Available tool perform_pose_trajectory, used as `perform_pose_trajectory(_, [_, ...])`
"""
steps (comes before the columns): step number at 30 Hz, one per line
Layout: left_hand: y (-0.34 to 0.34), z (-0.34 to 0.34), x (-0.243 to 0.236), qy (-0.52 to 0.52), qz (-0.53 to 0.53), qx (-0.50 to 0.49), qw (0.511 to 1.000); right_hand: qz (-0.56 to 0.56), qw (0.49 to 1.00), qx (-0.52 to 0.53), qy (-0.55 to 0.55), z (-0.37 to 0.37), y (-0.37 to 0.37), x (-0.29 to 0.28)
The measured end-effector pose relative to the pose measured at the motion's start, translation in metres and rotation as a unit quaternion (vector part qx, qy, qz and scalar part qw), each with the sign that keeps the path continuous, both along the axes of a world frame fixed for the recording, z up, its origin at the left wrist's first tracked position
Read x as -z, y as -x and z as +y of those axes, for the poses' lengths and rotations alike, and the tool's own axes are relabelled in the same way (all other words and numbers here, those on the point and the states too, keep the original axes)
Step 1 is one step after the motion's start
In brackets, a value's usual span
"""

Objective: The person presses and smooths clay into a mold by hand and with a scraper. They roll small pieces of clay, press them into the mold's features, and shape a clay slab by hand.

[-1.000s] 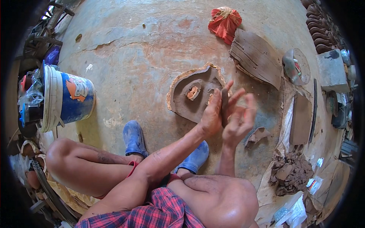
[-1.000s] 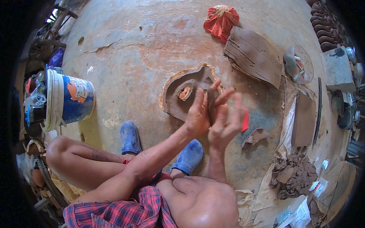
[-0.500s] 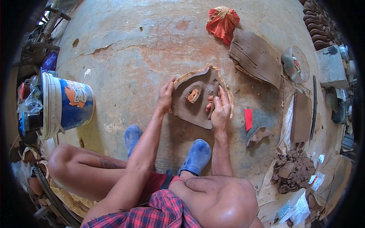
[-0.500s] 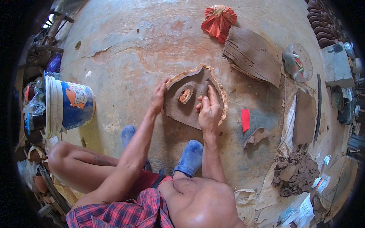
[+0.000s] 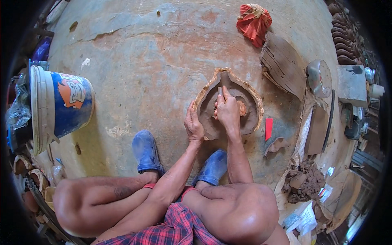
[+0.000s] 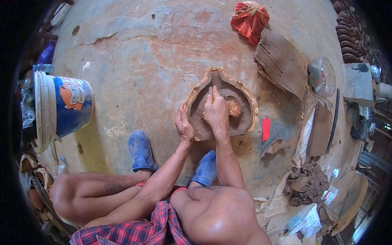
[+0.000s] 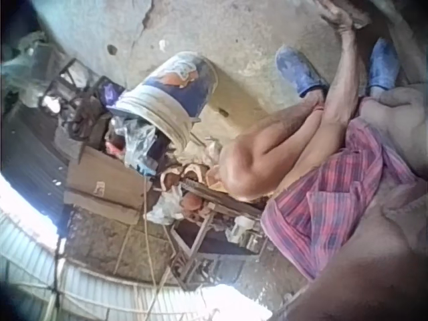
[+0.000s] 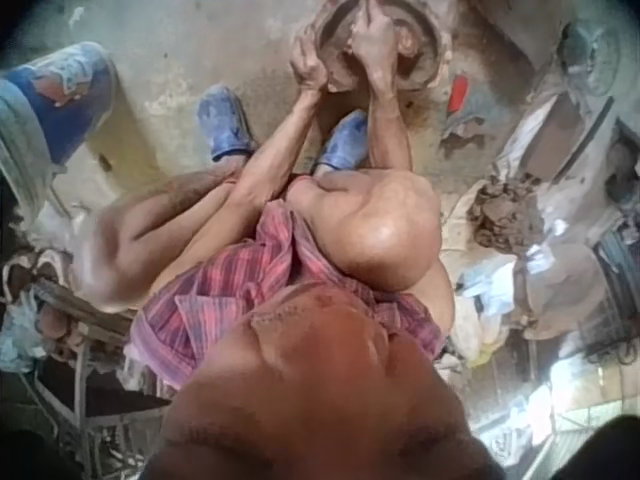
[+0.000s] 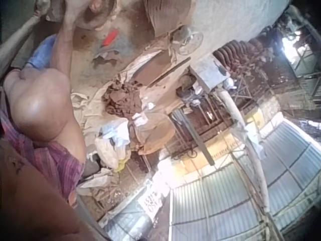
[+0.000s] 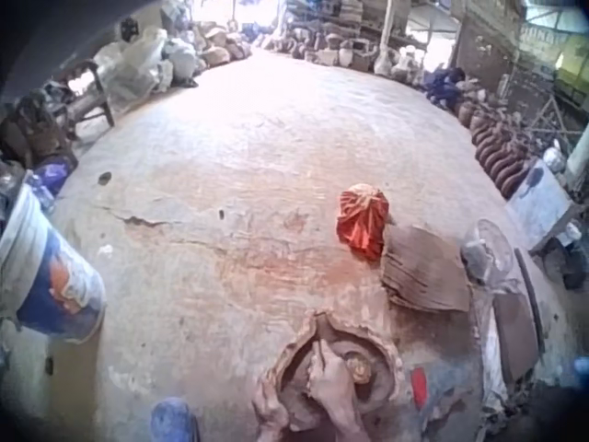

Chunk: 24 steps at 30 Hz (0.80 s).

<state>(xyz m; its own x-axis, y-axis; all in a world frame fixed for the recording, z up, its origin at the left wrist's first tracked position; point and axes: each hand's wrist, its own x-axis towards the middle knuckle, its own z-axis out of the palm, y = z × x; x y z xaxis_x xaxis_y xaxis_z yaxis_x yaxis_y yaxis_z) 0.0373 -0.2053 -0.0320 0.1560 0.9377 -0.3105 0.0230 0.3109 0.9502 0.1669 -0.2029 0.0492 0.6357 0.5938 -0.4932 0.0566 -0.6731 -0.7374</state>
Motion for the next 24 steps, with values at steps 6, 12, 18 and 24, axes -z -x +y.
perform_pose_trajectory(6, [-0.001,0.002,-0.005,0.003,-0.006,-0.009,1.000,-0.020,0.999,0.033,0.018,0.020,0.011,-0.009])
perform_pose_trajectory(12, [0.001,0.006,-0.010,0.006,-0.020,-0.002,1.000,-0.063,0.992,-0.045,0.096,0.015,0.002,0.006])
perform_pose_trajectory(18, [0.001,0.000,-0.007,0.029,-0.030,-0.003,0.999,-0.142,0.966,-0.173,0.133,0.021,0.014,-0.011])
perform_pose_trajectory(24, [0.005,0.005,-0.008,0.025,-0.029,0.000,0.999,-0.065,0.972,-0.194,0.114,0.008,0.000,-0.002])
